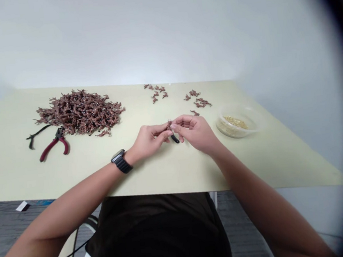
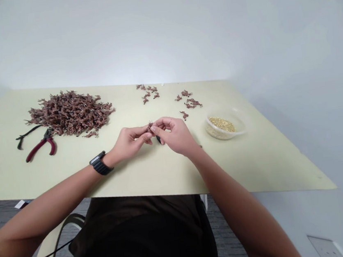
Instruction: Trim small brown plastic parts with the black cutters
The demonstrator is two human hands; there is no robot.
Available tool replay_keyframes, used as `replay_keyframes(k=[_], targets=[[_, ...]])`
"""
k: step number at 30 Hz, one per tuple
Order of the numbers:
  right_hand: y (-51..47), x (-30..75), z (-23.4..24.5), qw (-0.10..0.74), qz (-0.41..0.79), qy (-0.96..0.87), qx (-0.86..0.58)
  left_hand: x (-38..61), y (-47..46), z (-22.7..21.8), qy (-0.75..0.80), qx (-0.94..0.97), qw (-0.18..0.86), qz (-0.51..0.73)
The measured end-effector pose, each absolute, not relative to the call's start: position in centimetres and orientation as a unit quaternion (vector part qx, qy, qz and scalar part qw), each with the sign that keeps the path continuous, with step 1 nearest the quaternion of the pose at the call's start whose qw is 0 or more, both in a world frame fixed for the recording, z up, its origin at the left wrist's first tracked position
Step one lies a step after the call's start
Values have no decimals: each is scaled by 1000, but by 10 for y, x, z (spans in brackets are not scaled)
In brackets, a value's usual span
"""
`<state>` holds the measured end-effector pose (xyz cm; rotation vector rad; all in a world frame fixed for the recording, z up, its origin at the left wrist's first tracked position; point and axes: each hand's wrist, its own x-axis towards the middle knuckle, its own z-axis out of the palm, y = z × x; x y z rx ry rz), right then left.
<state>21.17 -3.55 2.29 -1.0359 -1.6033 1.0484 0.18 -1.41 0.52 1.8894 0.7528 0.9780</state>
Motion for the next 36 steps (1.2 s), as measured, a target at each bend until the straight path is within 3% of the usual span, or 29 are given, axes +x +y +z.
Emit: replay_keyframes(k=[6, 14, 19, 26, 30, 36], targets=[[-37, 211, 21, 482, 331, -689, -428, 3, -14, 9, 271, 718, 519, 376], [-41, 212, 25, 449, 197, -760, -426, 4, -15, 11, 273, 719, 529, 360], [-42, 205, 24, 467, 339, -670, -467, 5, -17, 4, 324, 756, 403, 401], [-35, 212, 22, 428, 576, -558, -417, 0, -14, -4, 298, 829, 193, 432], [-32, 215, 21, 431, 578, -564, -402, 0, -14, 1, 309, 805, 296, 411], [-36, 212, 24, 478, 399, -665, -412, 3, -17, 11, 284, 730, 496, 375]])
